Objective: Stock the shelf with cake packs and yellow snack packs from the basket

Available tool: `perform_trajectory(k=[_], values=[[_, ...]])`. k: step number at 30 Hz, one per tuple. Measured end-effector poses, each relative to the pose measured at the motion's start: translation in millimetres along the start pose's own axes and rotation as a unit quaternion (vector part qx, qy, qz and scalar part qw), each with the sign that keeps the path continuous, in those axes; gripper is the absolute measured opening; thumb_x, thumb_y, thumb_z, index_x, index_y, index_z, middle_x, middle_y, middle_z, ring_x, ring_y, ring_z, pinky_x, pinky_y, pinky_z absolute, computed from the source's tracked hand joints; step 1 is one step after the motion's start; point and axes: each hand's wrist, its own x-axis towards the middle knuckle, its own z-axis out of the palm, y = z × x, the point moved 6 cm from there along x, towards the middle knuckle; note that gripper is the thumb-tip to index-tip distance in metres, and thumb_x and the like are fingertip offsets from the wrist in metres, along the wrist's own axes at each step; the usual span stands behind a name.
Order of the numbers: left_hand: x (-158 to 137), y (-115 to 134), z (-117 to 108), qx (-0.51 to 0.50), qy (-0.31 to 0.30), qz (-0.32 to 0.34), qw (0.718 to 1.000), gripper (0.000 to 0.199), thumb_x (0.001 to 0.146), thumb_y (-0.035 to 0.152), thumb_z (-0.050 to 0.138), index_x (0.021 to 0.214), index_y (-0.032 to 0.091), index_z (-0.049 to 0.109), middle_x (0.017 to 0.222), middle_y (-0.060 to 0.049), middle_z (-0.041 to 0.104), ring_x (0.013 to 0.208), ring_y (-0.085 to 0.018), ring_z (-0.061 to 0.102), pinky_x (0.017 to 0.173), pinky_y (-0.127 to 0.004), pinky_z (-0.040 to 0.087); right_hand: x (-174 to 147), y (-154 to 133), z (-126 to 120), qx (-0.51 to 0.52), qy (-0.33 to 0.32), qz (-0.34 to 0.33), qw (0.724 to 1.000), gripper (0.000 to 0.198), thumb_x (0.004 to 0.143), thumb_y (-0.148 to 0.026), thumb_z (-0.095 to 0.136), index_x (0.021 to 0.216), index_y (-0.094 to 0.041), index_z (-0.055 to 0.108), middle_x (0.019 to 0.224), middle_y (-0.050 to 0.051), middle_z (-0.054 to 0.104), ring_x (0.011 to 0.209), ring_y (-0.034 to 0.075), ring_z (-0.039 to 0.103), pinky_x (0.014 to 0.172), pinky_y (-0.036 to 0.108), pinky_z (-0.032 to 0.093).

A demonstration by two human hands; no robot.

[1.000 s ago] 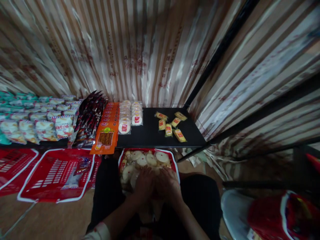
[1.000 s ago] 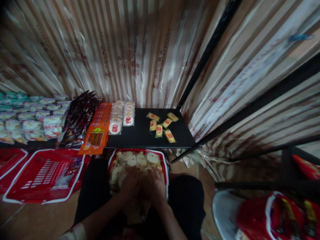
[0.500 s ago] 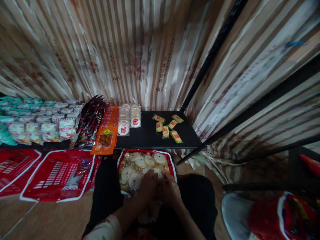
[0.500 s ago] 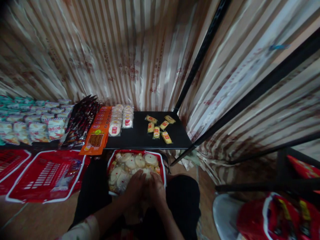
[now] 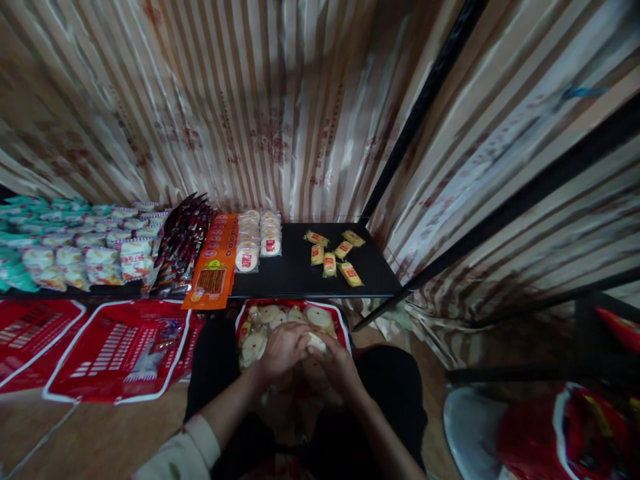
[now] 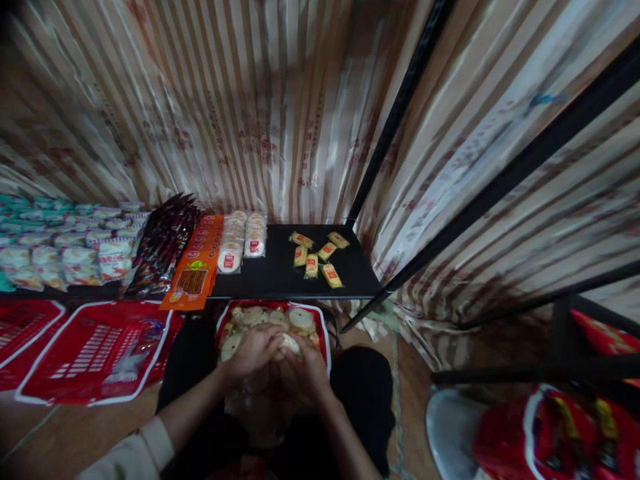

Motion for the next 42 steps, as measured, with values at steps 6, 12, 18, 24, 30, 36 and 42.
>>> perform_trajectory(k=[6, 12, 18, 24, 30, 36, 42], values=[[10.1, -14.1, -40.8, -0.157, 0.061, -0.076, 0.983, 0.034, 0.084, 0.042, 0.045, 0.101, 0.019, 0.063, 0.095, -0.003, 0.069, 0.086, -0.015, 0.063, 0.079, -0.024, 0.047, 17.9, -29.9, 2.1, 0.104, -0.039, 0.038, 0.993, 0.041, 0.075, -0.049, 0.057, 0.100, -0.018, 0.065, 0.091, 0.007, 0.071, 0.082, 0.022, 0.064, 0.077, 0.033, 0.051], [6.5, -51.7, -46.3, -0.241, 0.105, -0.150, 0.953, 0.033, 0.082, 0.042, 0.047, 0.093, 0.016, 0.065, 0.092, -0.005, 0.069, 0.084, -0.016, 0.062, 0.076, -0.025, 0.048, 27.6, -37.8, 11.8, 0.216, -0.045, 0.112, 0.969, 0.050, 0.066, -0.057, 0.064, 0.096, -0.017, 0.067, 0.085, 0.007, 0.071, 0.077, 0.021, 0.065, 0.069, 0.030, 0.051], [-1.4, -74.8, -26.3, -0.366, 0.094, -0.218, 0.900, 0.030, 0.075, 0.036, 0.056, 0.093, 0.012, 0.062, 0.079, -0.004, 0.067, 0.067, -0.013, 0.060, 0.059, -0.021, 0.046, 28.5, -22.5, 31.6, 0.273, -0.077, 0.174, 0.943, 0.054, 0.068, -0.059, 0.061, 0.104, -0.018, 0.063, 0.083, 0.006, 0.071, 0.073, 0.021, 0.066, 0.068, 0.033, 0.053], [-2.1, -67.3, -46.0, -0.280, 0.131, -0.198, 0.930, 0.016, 0.077, 0.026, 0.049, 0.080, 0.016, 0.062, 0.070, 0.001, 0.063, 0.064, -0.010, 0.056, 0.056, -0.019, 0.041, 45.8, -19.0, 33.9, 0.235, -0.055, 0.130, 0.962, 0.052, 0.058, -0.054, 0.070, 0.097, -0.020, 0.064, 0.093, 0.008, 0.069, 0.083, 0.022, 0.065, 0.077, 0.035, 0.052], [16.4, -76.0, -58.5, -0.207, 0.142, -0.190, 0.949, 0.021, 0.079, 0.031, 0.048, 0.080, 0.017, 0.063, 0.073, 0.001, 0.064, 0.069, -0.012, 0.057, 0.062, -0.021, 0.044, 71.1, -31.3, 40.1, 0.227, -0.089, 0.121, 0.962, 0.046, 0.056, -0.057, 0.070, 0.077, -0.018, 0.063, 0.073, 0.006, 0.068, 0.070, 0.021, 0.064, 0.066, 0.033, 0.052], [28.5, -84.8, -78.1, -0.179, 0.288, -0.199, 0.919, 0.033, 0.082, 0.028, 0.044, 0.110, 0.014, 0.055, 0.100, -0.009, 0.062, 0.084, -0.015, 0.060, 0.076, -0.029, 0.050, 119.4, -35.3, 41.4, 0.267, -0.039, 0.118, 0.956, 0.044, 0.057, -0.056, 0.069, 0.079, -0.019, 0.060, 0.073, 0.004, 0.068, 0.066, 0.019, 0.063, 0.063, 0.031, 0.051], [49.2, -78.7, -79.7, -0.124, 0.282, -0.158, 0.938, 0.036, 0.084, 0.024, 0.039, 0.116, 0.014, 0.053, 0.122, -0.013, 0.056, 0.112, -0.020, 0.052, 0.098, -0.037, 0.042, 181.9, -38.1, 41.3, 0.248, 0.040, 0.114, 0.961, 0.043, 0.051, -0.053, 0.071, 0.075, -0.019, 0.059, 0.066, 0.002, 0.067, 0.059, 0.017, 0.061, 0.056, 0.027, 0.048]])
